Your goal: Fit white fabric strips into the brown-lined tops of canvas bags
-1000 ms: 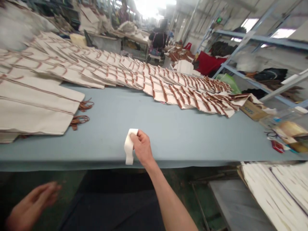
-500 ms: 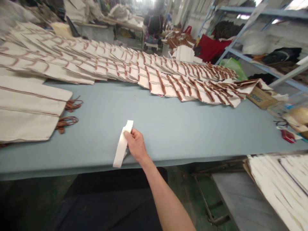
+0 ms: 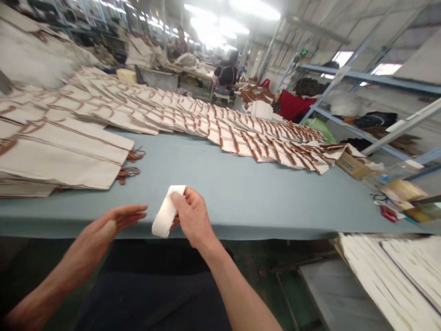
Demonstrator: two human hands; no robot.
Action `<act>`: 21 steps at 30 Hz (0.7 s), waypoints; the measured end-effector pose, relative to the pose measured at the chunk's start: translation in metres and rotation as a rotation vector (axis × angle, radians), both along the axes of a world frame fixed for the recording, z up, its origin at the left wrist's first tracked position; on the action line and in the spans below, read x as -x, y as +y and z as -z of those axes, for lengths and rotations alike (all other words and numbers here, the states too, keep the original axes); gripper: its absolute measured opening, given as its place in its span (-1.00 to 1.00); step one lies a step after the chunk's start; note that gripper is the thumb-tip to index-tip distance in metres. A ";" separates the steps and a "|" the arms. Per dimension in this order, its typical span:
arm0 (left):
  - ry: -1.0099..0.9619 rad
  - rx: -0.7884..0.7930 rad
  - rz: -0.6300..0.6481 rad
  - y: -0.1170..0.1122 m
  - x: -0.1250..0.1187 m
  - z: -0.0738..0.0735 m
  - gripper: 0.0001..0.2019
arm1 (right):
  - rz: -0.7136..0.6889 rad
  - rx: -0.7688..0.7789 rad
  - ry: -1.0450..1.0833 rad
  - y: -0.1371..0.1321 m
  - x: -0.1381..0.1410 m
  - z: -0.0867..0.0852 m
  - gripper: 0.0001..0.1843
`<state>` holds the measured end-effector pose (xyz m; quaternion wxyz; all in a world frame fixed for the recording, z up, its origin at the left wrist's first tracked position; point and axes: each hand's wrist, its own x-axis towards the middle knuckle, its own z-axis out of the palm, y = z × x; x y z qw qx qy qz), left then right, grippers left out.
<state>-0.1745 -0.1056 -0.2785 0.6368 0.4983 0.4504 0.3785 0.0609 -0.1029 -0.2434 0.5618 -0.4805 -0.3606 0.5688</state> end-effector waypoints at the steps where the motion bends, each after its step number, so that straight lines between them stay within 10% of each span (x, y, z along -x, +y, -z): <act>1: -0.073 -0.021 0.039 0.005 -0.014 -0.003 -0.29 | 0.004 -0.007 -0.005 -0.005 0.005 -0.005 -0.63; 7: -0.616 0.430 0.435 -0.021 -0.046 -0.022 -0.25 | 0.115 -0.014 -0.058 -0.019 0.013 -0.008 -0.60; 21: -0.862 0.575 0.394 -0.066 -0.017 -0.028 -0.30 | 0.121 0.009 -0.058 -0.031 0.026 0.014 -0.54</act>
